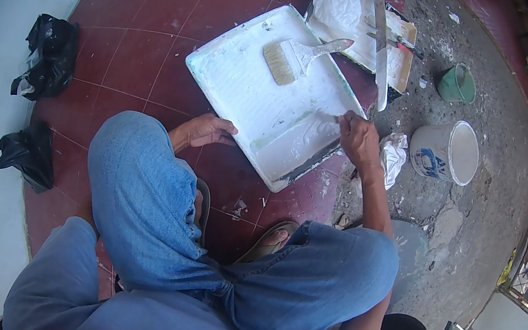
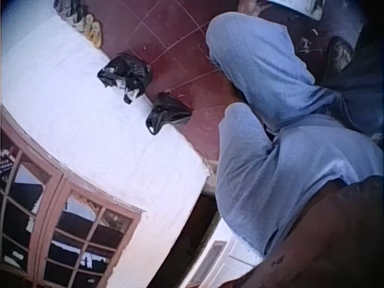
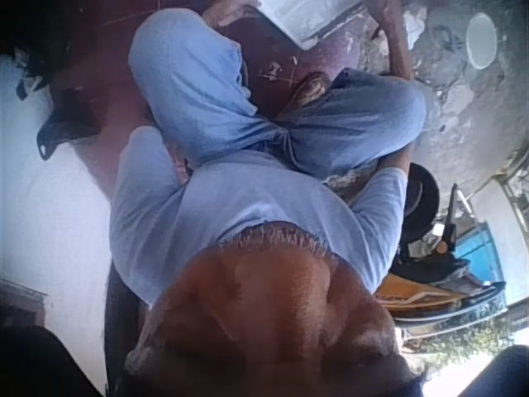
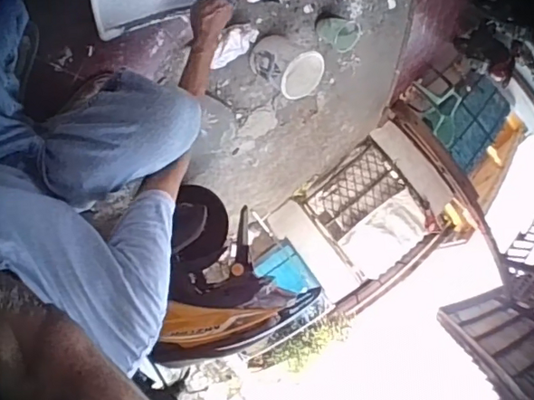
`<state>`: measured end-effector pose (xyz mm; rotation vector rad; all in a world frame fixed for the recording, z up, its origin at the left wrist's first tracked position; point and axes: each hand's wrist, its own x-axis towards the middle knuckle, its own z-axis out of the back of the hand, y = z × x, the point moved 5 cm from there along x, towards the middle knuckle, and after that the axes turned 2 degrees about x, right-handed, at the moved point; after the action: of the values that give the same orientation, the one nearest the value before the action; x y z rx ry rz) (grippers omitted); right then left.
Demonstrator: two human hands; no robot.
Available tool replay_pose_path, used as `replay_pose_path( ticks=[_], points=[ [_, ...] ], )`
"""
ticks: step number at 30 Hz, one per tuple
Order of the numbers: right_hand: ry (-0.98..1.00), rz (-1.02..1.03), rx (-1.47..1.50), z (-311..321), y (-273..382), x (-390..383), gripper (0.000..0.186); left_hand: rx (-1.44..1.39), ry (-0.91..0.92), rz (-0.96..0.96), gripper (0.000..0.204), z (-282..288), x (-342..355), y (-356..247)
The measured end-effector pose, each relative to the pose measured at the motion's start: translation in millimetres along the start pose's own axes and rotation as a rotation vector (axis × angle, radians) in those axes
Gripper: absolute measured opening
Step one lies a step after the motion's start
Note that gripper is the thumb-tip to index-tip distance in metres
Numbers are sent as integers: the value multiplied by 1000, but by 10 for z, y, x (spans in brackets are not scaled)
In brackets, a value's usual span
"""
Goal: The person pours paint from a small bucket into a paint tray and stirs the mixture inside the tray using a tool.
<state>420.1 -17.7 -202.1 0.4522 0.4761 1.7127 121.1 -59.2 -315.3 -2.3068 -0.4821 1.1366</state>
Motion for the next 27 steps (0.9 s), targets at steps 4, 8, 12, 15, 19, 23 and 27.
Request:
replay_pose_path(
  ticks=[4, 8, 12, 15, 19, 23, 27],
  points=[
    [-32, -39, -103, 30, -184, -2, 17, -123, 30, -26, 43, -56, 37, 14],
    [36, 93, -41, -63, -47, 57, 18, -151, 42, -45, 44, -73, 14, -13],
    [-35, -6, -173, 94, -270, 84, 17, -144, 43, -35, 44, -56, 35, -15],
    [25, 74, -171, -47, -201, -59, 18, -142, 24, -7, 44, -20, -3, 2],
    [-39, 8, -53, 127, -190, 55, 17, -145, 60, -10, 46, -56, 81, 26],
    [-89, -2, -142, 54, -258, 19, 17, -188, 60, -50, 43, -10, 49, 5],
    [-31, 162, -122, -141, 120, -260, 15, -235, 87, -20, 42, 2, 84, 32]
  ],
)
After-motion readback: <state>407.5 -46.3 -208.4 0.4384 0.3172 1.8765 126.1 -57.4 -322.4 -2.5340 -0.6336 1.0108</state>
